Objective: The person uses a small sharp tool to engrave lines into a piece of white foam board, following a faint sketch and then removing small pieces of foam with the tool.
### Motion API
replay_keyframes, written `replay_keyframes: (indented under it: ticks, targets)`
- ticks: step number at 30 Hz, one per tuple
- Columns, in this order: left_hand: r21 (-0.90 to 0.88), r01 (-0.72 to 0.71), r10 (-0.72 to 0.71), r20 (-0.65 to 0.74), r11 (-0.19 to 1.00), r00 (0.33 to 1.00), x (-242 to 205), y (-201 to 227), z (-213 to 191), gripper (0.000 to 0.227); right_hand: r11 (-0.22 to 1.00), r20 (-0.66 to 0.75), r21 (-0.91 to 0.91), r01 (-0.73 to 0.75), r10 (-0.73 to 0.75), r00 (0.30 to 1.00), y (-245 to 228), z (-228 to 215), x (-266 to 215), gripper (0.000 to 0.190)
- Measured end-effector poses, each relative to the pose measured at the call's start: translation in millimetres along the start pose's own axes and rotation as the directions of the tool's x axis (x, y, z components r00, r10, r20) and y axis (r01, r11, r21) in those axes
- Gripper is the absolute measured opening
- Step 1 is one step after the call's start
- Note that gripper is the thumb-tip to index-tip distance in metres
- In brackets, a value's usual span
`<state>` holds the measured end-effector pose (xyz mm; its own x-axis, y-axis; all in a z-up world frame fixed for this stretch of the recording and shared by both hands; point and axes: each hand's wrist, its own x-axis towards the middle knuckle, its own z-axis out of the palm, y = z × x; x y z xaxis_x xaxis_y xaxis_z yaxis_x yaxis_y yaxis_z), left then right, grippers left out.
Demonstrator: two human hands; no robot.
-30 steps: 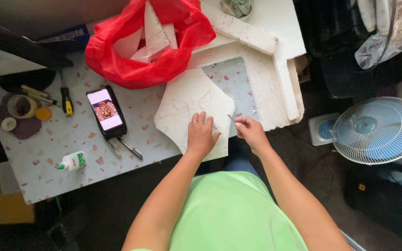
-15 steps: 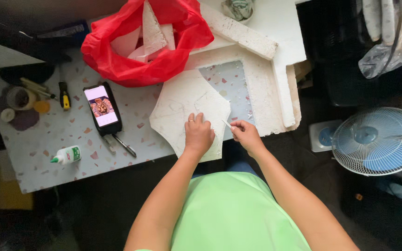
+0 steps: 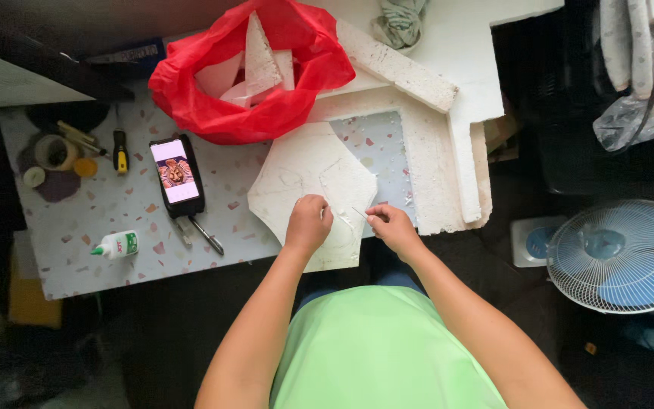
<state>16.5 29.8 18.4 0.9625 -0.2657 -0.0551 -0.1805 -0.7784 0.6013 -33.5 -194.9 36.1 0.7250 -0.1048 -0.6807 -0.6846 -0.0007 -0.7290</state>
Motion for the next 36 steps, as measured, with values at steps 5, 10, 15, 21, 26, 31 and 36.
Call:
replay_keyframes:
  ticks: [5, 10, 15, 21, 26, 31, 36]
  targets:
    - [-0.172, 0.35, -0.343, 0.069, 0.921, 0.937, 13, 15, -44, 0.014, 0.999, 0.0, -0.015, 0.035, -0.035, 0.999, 3, -1, 0, 0.026]
    - [-0.404, 0.378, -0.48, -0.188, 0.833, 0.857, 73, 12, -113, 0.012, 0.997, 0.0, -0.025, 0.076, -0.076, 0.997, -4, 2, 0, 0.028]
    - [-0.5, 0.234, -0.497, -0.495, 0.833, 0.713, 142, -14, -161, 0.008, 0.997, 0.005, 0.013, 0.07, -0.07, 0.998, -65, 28, 3, 0.027]
    - [-0.444, 0.238, -0.446, -0.453, 0.864, 0.772, 148, 1, -179, 0.047, 0.984, 0.022, -0.023, 0.176, -0.176, 0.984, -134, 51, 8, 0.026]
    - [-0.192, 0.116, -0.168, -0.277, 0.975, 0.946, 90, -22, -63, 0.027, 0.995, -0.015, -0.018, 0.103, -0.103, 0.995, -87, 41, 35, 0.027]
    - [-0.074, 0.007, -0.006, 0.011, 0.997, 1.0, 25, -23, 5, 0.023, 0.999, -0.065, -0.043, 0.013, -0.015, 0.998, -26, 28, 37, 0.025]
    - [-0.063, 0.134, -0.124, 0.143, 0.989, 0.982, 16, -11, -9, 0.041, 0.904, -0.133, -0.424, -0.058, 0.002, 0.991, 8, 29, 34, 0.024]
